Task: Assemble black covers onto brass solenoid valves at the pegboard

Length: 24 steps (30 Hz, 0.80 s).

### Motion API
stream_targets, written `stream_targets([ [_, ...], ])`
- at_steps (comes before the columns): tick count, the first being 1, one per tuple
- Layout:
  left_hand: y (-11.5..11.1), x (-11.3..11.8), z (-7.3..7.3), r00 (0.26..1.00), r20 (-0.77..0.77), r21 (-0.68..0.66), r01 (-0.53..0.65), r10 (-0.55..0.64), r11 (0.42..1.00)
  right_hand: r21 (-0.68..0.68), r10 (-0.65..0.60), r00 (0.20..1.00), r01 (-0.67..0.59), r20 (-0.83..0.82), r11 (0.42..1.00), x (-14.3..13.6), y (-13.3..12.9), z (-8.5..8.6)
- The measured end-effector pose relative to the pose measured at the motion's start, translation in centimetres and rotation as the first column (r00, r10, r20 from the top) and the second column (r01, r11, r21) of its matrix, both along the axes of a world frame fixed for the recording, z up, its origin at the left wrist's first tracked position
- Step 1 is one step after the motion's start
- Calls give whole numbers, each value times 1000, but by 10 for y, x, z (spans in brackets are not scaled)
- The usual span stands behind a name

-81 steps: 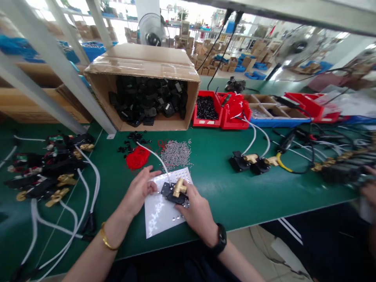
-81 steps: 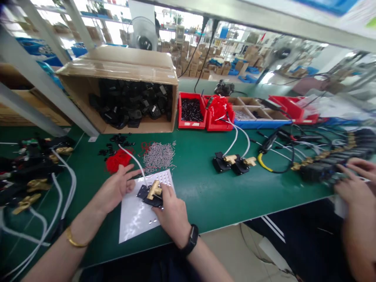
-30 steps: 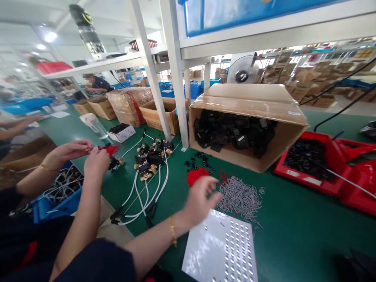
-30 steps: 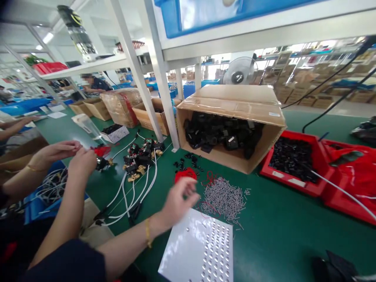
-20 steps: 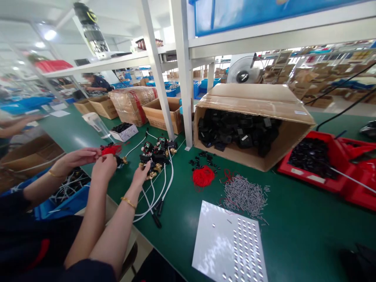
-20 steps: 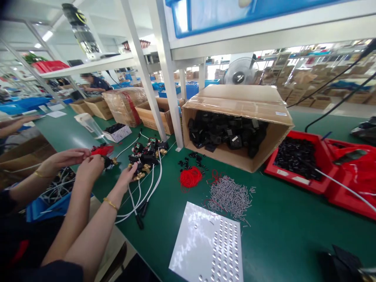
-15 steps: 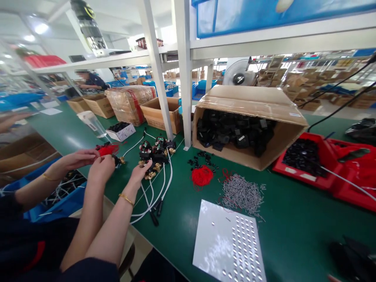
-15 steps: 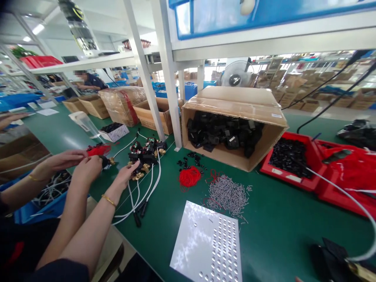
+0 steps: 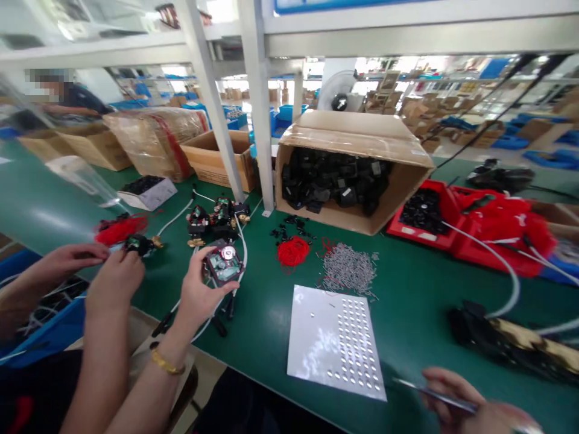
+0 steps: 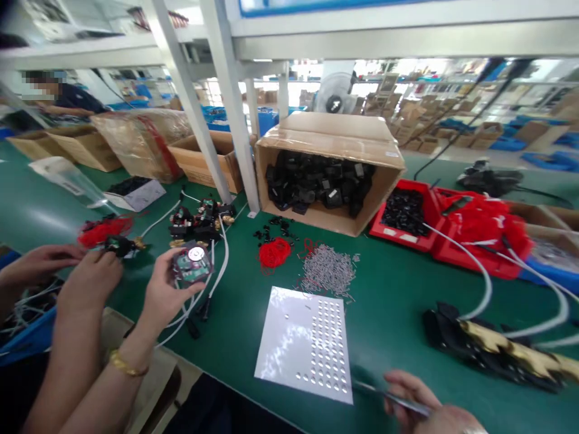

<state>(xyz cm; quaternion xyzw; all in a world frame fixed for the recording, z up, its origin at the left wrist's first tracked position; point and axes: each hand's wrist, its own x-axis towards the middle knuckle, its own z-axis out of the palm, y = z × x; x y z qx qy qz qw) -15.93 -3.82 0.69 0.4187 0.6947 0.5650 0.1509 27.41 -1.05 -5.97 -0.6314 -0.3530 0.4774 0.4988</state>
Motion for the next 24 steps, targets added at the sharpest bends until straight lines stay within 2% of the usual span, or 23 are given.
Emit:
stream_targets([
  [2,-1,15,15,979,119,-80,174,-164,981,-46,-18,996,13,-90,999,-23,-11,14],
  [3,1,24,19,946,186,-132,293,-267,947,-74,-22,990,12,-141,997,-36,-14,18],
  [6,10,60,16,787,281,-244,613,-550,752,-83,28,968,-50,-248,995,-63,-16,17],
  [9,18,103,1,623,201,-325,770,-756,548,-34,68,983,-75,-168,997,-76,-10,9],
  [12,27,131,-12,458,161,-402,839,-874,366,28,98,986,-95,-133,995,-85,3,4],
  [14,35,139,-16,373,157,-421,863,-915,279,49,127,984,-122,-128,991,-91,14,2],
  [20,56,142,-19,216,206,-486,869,-955,92,39,91,996,-92,16,995,-102,33,-12],
  [22,58,141,-20,206,228,-515,855,-952,62,56,81,993,-86,82,995,-102,32,-17],
  [24,60,140,-22,208,239,-522,851,-948,56,68,88,989,-97,123,993,-101,31,-20],
])
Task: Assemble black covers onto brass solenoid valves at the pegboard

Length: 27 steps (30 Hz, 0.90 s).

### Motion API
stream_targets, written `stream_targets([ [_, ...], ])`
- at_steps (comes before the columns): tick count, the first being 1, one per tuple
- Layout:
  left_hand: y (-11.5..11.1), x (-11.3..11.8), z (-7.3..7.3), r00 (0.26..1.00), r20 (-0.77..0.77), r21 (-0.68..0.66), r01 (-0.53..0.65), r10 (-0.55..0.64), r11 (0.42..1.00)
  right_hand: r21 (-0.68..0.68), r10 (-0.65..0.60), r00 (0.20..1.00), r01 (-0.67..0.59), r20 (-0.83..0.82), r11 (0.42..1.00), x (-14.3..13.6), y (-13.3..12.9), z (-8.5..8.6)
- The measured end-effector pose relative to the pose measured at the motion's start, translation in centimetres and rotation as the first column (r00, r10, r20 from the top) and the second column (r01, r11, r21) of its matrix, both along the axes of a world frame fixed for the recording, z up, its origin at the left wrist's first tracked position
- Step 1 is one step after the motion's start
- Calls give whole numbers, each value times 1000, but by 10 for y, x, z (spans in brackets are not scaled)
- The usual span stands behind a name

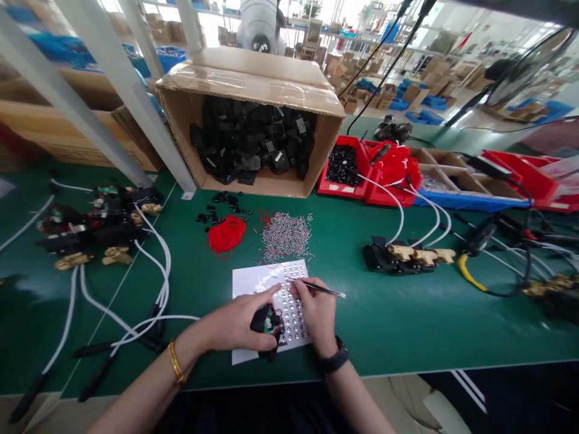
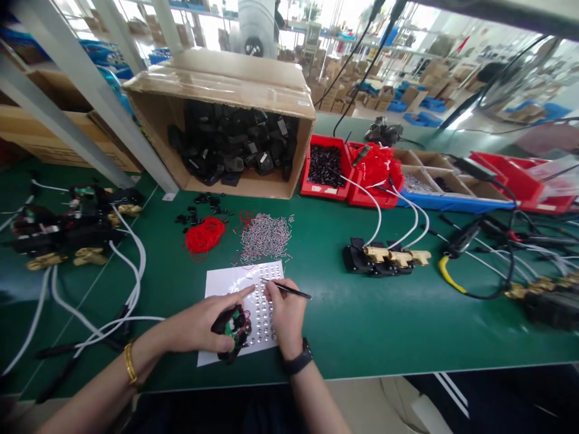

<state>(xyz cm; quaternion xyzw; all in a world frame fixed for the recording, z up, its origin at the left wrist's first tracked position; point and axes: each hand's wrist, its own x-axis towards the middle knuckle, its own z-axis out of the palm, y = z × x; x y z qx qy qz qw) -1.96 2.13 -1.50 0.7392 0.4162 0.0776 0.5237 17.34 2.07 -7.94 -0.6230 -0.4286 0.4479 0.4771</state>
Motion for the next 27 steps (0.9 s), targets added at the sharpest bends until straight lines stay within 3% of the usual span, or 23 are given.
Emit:
stream_targets([
  [8,4,-1,-4,1000,25,3,12,-12,1000,-21,123,992,-122,20,992,8,3,5],
  [20,4,-4,-11,999,33,3,-11,11,1000,-42,178,984,-177,28,983,10,5,10],
  [27,1,-8,-19,981,187,-18,-45,48,999,-18,169,985,-169,11,985,10,3,3],
])
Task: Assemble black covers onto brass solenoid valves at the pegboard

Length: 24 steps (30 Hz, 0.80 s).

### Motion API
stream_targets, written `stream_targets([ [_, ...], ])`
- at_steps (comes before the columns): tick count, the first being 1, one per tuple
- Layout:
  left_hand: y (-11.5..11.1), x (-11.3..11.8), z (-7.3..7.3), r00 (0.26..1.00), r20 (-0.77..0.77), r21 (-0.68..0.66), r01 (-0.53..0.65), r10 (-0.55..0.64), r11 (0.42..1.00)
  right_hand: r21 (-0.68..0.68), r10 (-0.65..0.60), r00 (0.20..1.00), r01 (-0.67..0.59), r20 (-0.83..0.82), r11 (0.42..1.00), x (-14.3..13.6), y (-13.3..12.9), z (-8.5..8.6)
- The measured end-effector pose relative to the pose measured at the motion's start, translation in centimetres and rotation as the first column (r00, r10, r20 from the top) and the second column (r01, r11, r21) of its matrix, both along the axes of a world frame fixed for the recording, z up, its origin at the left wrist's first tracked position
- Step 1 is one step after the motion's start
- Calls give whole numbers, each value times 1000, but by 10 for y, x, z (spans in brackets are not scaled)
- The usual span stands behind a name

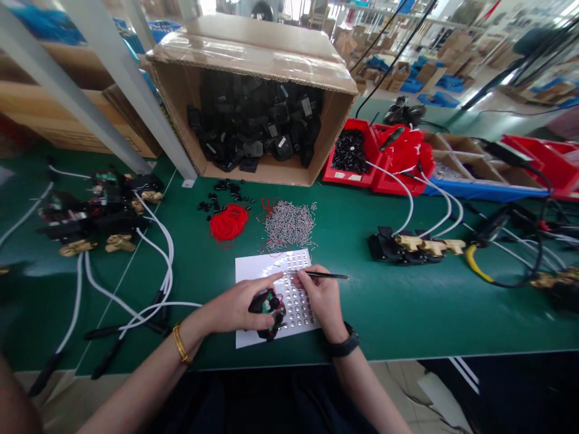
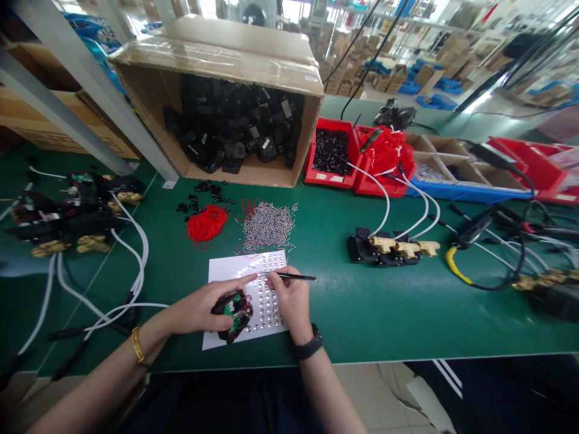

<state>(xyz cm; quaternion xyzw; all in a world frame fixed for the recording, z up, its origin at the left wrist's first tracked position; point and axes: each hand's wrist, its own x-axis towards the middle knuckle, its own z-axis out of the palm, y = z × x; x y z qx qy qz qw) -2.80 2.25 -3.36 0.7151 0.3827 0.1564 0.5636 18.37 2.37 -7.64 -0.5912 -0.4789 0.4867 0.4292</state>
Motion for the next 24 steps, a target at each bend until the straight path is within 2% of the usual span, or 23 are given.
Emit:
stream_targets([
  [2,-6,-3,-4,995,44,1,-92,92,996,0,0,1000,0,-19,1000,0,0,-3],
  [4,-14,-5,-7,964,114,27,-246,242,969,-3,-21,999,20,-45,1000,0,-1,-5],
  [7,-24,-5,-11,856,194,102,-503,479,858,-29,-60,986,57,-156,998,1,-1,-4],
  [10,-28,0,-20,757,252,112,-642,603,759,-88,-145,915,120,-377,989,2,-5,6],
  [12,-28,5,-28,708,299,72,-685,639,725,-171,-198,825,125,-529,977,-1,-11,18],
  [14,-28,9,-35,676,324,39,-709,662,705,-247,-203,736,50,-646,968,-9,-17,32],
  [17,-29,12,-40,671,333,58,-716,663,695,-245,-167,661,-27,-731,969,-26,-23,48],
  [20,-30,12,-39,686,333,117,-711,647,693,-190,-148,681,13,-717,982,-40,-23,51],
  [24,-31,8,-37,743,272,202,-666,612,718,-178,-152,739,44,-656,983,-46,-20,46],
])
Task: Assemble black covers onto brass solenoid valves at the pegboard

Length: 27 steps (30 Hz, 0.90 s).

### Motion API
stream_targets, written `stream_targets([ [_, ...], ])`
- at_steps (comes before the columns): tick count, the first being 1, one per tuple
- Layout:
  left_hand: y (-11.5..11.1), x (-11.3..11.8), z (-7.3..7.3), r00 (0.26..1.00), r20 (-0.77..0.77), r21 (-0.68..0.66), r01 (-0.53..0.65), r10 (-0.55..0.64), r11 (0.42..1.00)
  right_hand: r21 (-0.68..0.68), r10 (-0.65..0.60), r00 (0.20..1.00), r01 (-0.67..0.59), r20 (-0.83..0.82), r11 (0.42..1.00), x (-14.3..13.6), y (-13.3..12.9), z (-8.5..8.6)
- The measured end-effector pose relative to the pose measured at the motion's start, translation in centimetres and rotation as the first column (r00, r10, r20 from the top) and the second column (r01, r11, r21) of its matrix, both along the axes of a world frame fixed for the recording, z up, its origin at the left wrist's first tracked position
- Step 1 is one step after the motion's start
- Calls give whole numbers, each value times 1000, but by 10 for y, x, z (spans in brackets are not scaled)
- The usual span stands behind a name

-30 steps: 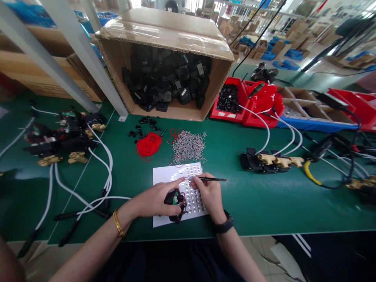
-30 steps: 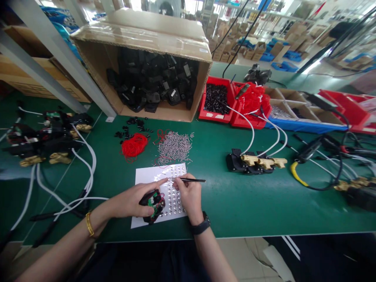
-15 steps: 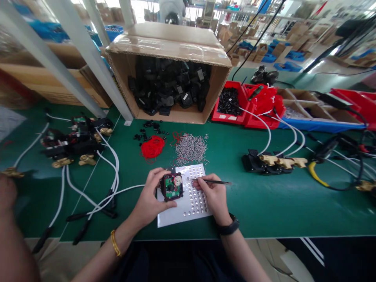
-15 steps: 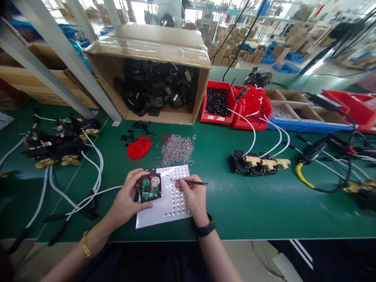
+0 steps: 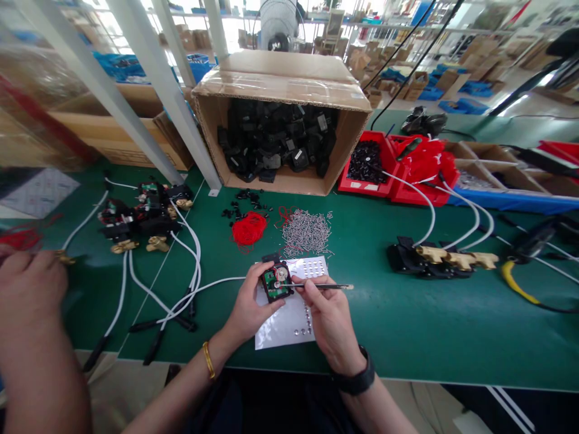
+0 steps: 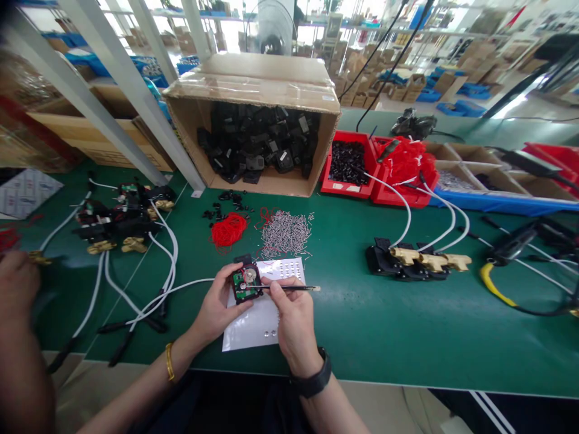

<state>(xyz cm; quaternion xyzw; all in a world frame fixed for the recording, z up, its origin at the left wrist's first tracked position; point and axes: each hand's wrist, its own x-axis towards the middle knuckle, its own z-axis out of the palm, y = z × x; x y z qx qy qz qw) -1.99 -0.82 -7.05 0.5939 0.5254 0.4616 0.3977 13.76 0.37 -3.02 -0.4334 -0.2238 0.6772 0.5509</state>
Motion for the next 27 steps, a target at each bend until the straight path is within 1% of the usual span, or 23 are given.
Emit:
stream_targets([
  [4,1,-3,-3,1000,5,45,-10,10,999,9,-8,999,8,35,1000,0,1,-1],
  [9,2,-4,-8,999,17,64,-41,40,997,8,-3,1000,2,18,1000,1,5,2],
  [15,3,-4,-8,998,10,34,-62,62,997,7,35,995,-36,92,999,3,13,4],
  [19,3,-4,-8,998,19,45,-59,59,997,21,52,991,-55,125,998,4,16,2],
  [23,3,-5,-9,998,15,42,-56,56,998,27,44,985,-49,167,998,3,16,3],
  [27,3,-5,-9,999,13,46,-54,53,998,25,36,984,-41,175,999,1,15,7],
])
